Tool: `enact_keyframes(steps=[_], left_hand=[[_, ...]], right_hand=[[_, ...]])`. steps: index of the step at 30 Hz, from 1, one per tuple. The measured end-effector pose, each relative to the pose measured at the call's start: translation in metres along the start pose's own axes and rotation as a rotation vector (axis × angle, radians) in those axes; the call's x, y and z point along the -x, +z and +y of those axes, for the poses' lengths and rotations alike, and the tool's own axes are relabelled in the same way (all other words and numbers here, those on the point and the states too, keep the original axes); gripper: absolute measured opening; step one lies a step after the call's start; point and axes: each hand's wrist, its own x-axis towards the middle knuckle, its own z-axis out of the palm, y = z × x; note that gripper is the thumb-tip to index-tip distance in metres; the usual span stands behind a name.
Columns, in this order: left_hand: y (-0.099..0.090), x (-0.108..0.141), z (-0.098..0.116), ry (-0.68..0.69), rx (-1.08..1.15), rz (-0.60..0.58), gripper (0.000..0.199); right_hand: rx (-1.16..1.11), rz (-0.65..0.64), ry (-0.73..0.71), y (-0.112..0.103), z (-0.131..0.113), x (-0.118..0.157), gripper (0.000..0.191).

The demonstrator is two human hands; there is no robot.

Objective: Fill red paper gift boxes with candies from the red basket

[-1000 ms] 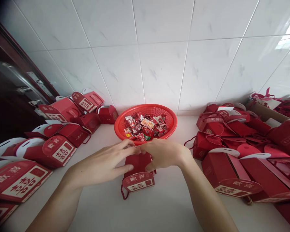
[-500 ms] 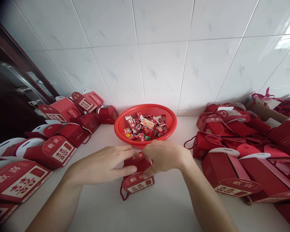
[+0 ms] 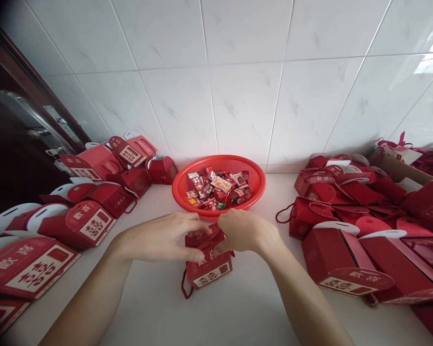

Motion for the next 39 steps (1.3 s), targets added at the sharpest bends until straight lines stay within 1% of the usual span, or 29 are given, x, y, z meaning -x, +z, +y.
enact_keyframes(steps=[3, 5, 8, 13, 17, 19, 22, 24, 28, 31, 35, 39], left_hand=[[0.002, -0.002, -0.001, -0.105, -0.03, -0.022, 0.047], [0.005, -0.004, -0.003, -0.124, -0.046, -0.027, 0.045], [0.008, -0.007, -0.004, -0.071, -0.041, -0.032, 0.039], [0.008, -0.011, -0.006, -0.028, 0.013, -0.058, 0.027], [0.008, -0.014, -0.011, 0.068, 0.118, -0.079, 0.031], [0.008, -0.015, -0.011, 0.101, 0.147, -0.091, 0.03], [0.008, -0.015, -0.009, 0.088, 0.114, -0.118, 0.025], [0.009, -0.014, -0.008, 0.044, 0.067, -0.127, 0.03], [0.013, -0.014, -0.007, -0.025, 0.029, -0.131, 0.048], [0.013, -0.014, -0.008, -0.051, 0.022, -0.134, 0.046], [0.009, -0.013, -0.009, -0.022, 0.066, -0.202, 0.044], [0.006, -0.011, -0.008, -0.01, 0.138, -0.248, 0.05]], right_hand=[[0.0, -0.039, -0.001, 0.001, -0.001, -0.003, 0.024], [0.015, -0.052, 0.021, 0.002, 0.0, -0.004, 0.024], [0.009, -0.046, 0.024, 0.002, 0.001, -0.006, 0.023], [-0.046, -0.049, -0.008, 0.002, 0.004, -0.006, 0.021], [-0.068, -0.031, 0.02, 0.002, 0.006, -0.006, 0.022], [-0.096, -0.022, 0.002, 0.001, 0.006, -0.006, 0.022], [-0.119, -0.029, -0.019, 0.001, 0.006, -0.005, 0.028], [-0.113, -0.054, -0.002, 0.001, 0.006, -0.006, 0.035], [-0.114, -0.08, -0.014, 0.001, 0.01, -0.01, 0.051], [-0.128, -0.09, -0.083, 0.002, 0.018, -0.016, 0.06], [-0.144, -0.162, -0.098, 0.002, 0.027, -0.023, 0.064], [-0.132, -0.184, -0.12, 0.001, 0.028, -0.025, 0.062]])
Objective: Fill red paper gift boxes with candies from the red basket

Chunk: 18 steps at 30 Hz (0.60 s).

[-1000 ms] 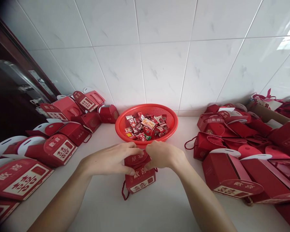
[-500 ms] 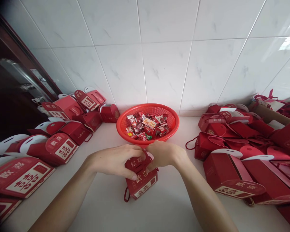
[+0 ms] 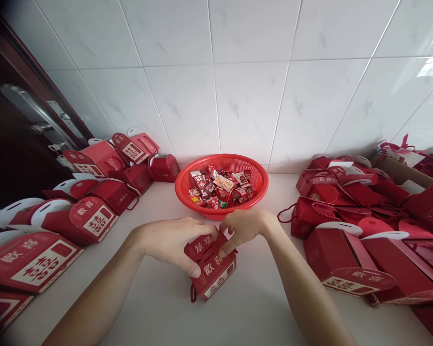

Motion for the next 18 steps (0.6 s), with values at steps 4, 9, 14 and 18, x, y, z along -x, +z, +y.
enact_keyframes(steps=[4, 9, 14, 18], left_hand=[[0.0, 0.003, 0.001, 0.007, 0.01, -0.009, 0.058], [-0.001, 0.002, -0.001, 0.01, -0.027, -0.075, 0.069], [0.0, 0.001, -0.003, 0.024, -0.077, -0.066, 0.057], [0.001, 0.002, -0.005, 0.063, -0.119, -0.001, 0.053]], right_hand=[[-0.087, -0.03, -0.003, -0.001, 0.001, 0.0, 0.068], [-0.255, -0.163, -0.03, -0.002, 0.008, -0.006, 0.073], [-0.279, -0.21, -0.044, -0.002, 0.013, -0.012, 0.071], [-0.246, -0.196, -0.015, -0.003, 0.013, -0.009, 0.07]])
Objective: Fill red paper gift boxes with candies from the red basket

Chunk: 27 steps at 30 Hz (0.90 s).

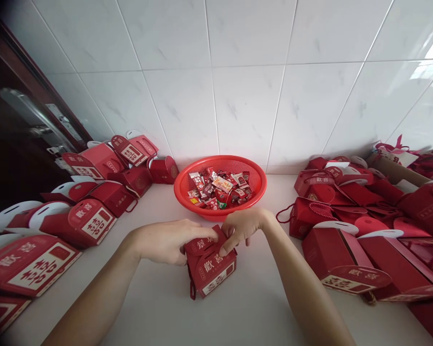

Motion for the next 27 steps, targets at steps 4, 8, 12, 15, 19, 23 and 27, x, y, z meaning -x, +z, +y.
enact_keyframes(steps=[4, 8, 12, 15, 19, 23, 27], left_hand=[[0.0, 0.0, -0.001, 0.004, -0.039, 0.036, 0.061], [-0.001, -0.002, -0.003, -0.003, -0.039, 0.046, 0.065], [0.001, -0.004, -0.005, -0.05, -0.049, 0.064, 0.072], [0.001, -0.005, -0.004, -0.064, -0.045, 0.079, 0.075], [0.001, -0.004, -0.001, -0.07, -0.038, 0.082, 0.077], [0.0, -0.003, 0.002, -0.101, -0.047, 0.071, 0.077], [0.001, -0.002, 0.003, -0.121, -0.026, 0.067, 0.071]], right_hand=[[0.014, 0.012, 0.04, -0.001, -0.001, 0.004, 0.067], [0.005, 0.037, 0.044, -0.003, 0.001, 0.007, 0.065], [-0.023, 0.044, 0.001, -0.003, 0.007, 0.012, 0.054], [-0.107, 0.062, -0.034, -0.002, 0.011, 0.015, 0.035], [-0.133, 0.089, -0.047, 0.0, 0.012, 0.016, 0.014], [-0.159, 0.087, -0.076, 0.0, 0.01, 0.014, 0.022], [-0.147, 0.119, -0.086, 0.0, 0.01, 0.01, 0.037]])
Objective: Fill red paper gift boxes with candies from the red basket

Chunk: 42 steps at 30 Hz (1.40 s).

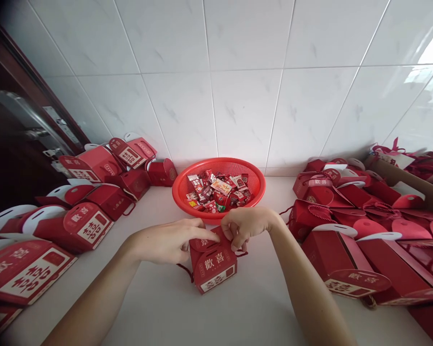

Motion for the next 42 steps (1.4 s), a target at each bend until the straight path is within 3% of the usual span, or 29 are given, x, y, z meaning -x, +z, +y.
enact_keyframes(steps=[3, 8, 16, 21, 26, 34, 42], left_hand=[[0.0, 0.001, 0.002, 0.001, 0.009, 0.018, 0.068], [0.001, 0.002, 0.005, 0.051, 0.055, 0.09, 0.058], [0.003, 0.003, 0.0, -0.005, 0.07, 0.186, 0.057], [-0.001, 0.011, -0.003, 0.077, 0.09, 0.237, 0.067], [-0.005, 0.019, -0.01, -0.029, 0.099, 0.332, 0.07], [-0.016, 0.028, -0.003, -0.03, 0.702, 0.393, 0.057], [-0.02, 0.028, 0.008, 0.236, 1.085, 0.479, 0.034]], right_hand=[[0.035, 0.053, -0.026, 0.001, 0.0, -0.003, 0.038], [-0.008, 0.106, -0.04, 0.001, 0.0, -0.003, 0.022], [-0.13, 0.309, -0.161, -0.001, -0.007, 0.009, 0.013], [-0.32, 0.332, -0.17, -0.001, -0.01, 0.015, 0.019], [-0.495, 0.32, -0.182, 0.0, -0.012, 0.018, 0.026], [-0.639, 0.34, -0.359, -0.003, -0.016, 0.025, 0.029], [-0.672, 0.375, -0.374, 0.001, -0.029, 0.044, 0.029]])
